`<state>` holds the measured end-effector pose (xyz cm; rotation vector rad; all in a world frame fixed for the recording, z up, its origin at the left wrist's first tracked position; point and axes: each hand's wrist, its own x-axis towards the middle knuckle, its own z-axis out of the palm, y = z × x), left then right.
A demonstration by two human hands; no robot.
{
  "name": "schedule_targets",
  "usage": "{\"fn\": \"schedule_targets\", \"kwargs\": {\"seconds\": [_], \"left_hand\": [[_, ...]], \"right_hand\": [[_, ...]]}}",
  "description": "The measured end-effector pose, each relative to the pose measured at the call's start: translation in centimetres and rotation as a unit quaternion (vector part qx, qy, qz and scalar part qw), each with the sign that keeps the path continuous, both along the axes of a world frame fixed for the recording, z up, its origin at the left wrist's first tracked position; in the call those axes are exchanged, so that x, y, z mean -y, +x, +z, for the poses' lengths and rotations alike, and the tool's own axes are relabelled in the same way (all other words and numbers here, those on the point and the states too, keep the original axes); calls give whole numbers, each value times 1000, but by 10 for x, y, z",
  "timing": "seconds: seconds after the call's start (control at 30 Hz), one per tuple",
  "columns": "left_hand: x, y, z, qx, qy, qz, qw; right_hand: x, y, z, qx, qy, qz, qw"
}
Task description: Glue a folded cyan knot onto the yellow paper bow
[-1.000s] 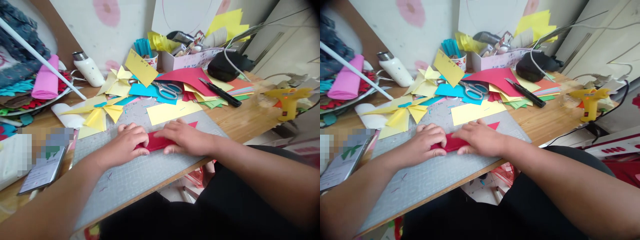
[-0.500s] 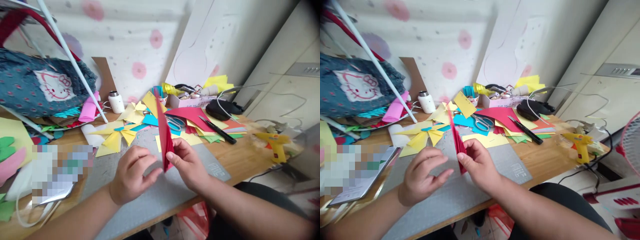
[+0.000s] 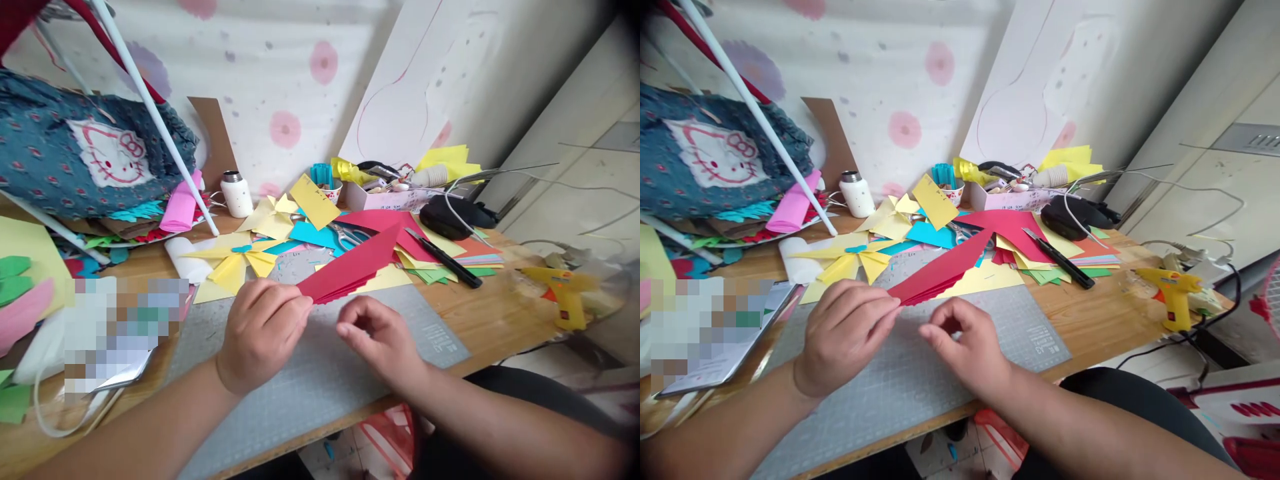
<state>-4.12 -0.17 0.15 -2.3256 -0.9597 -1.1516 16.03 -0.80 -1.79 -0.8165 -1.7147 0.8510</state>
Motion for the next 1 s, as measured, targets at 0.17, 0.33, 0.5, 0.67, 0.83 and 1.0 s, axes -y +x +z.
{"fn": "schedule_targets", "kwargs": {"seconds": [0.17,0.33,0.5,0.67,0.83,1.0], "left_hand": [[1,7,-5,-81,-23,-50,995],[3,19,-13,-168,-96,-83,978],[7,23,-14,-215,-126,-81,965],[13,23,-10,-201,-116,-69,970],[13,23,-13,-219,-123,-42,967],[12,23,-20,-251,-228,-48,939]], "right_hand": [[8,30,8,306,416,-95,851],[1,32,5,438,373,-60,816],[4,33,-6,445,297,-37,844],[8,33,-3,424,334,-79,838],[3,29,-13,433,356,-71,825],[1,29,-22,454,231,-7,860]]}}
